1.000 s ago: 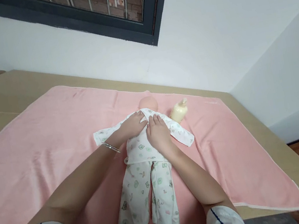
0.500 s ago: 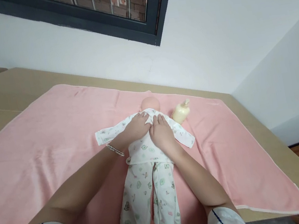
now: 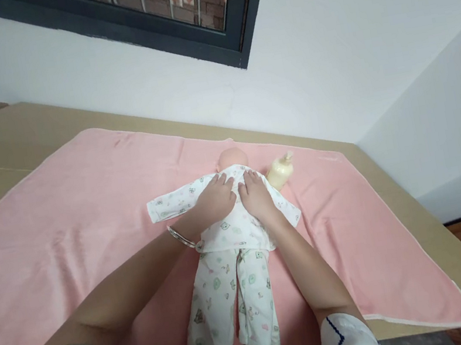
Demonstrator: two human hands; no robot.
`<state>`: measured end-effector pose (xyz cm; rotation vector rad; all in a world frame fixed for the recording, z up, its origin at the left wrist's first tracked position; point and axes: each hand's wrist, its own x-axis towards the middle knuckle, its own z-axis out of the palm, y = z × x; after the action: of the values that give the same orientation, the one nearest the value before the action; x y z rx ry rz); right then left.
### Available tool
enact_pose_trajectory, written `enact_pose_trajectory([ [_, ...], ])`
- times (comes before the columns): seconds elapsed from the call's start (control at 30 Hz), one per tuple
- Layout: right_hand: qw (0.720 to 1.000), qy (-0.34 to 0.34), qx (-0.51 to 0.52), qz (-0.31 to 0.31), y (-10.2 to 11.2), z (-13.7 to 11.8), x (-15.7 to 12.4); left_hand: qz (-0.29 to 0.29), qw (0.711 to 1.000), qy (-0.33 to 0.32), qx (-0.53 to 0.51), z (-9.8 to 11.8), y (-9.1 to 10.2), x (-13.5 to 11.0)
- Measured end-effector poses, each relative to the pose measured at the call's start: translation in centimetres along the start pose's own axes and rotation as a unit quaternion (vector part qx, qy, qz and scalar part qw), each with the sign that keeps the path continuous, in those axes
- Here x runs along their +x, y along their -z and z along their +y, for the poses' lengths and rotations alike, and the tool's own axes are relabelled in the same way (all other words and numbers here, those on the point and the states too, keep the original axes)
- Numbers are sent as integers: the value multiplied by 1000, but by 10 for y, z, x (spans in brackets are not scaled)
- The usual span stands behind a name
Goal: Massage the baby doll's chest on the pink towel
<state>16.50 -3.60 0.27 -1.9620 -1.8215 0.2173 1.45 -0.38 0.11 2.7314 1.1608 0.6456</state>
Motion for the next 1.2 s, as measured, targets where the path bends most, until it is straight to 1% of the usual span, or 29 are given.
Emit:
enact_pose_trajectory([
  [0.07, 1000, -3, -23, -14, 0, -14, -9, 16, 1000, 8, -14, -13, -7, 8],
  [0.13, 999, -1, -36, -30, 1, -27, -19, 37, 998, 37, -20, -22, -15, 14],
  [0.23, 999, 13, -35, -32, 3, -33, -24, 67, 995, 67, -21, -28, -26, 18],
  [0.3, 999, 21, -16, -22, 3, -26, -19, 82, 994, 64, -24, -28, -31, 17],
  [0.37, 1000, 25, 9, -4, 1, -14, -11, 97, 993, 65, -32, -27, -34, 16],
  [0.5, 998, 32, 26, 43, -7, 5, 2, 111, 989, 83, -47, -26, -34, 15],
  [0.6, 997, 40, 21, 59, -11, 6, 2, 103, 991, 77, -45, -25, -31, 14],
  [0.87, 997, 39, 12, 61, -10, 3, 0, 91, 991, 90, -48, -26, -31, 15],
  [0.97, 997, 39, 15, 63, -11, 4, 1, 77, 993, 87, -32, -24, -24, 14],
  [1.03, 997, 43, 16, 61, -11, 5, 1, 54, 995, 80, -7, -17, -16, 11],
  [1.1, 998, 47, 11, 51, -9, 8, 2, 29, 996, 77, 29, -5, -8, 5],
  [1.2, 998, 60, 2, 22, -4, 10, 4, 16, 994, 78, 75, 13, -2, -3],
])
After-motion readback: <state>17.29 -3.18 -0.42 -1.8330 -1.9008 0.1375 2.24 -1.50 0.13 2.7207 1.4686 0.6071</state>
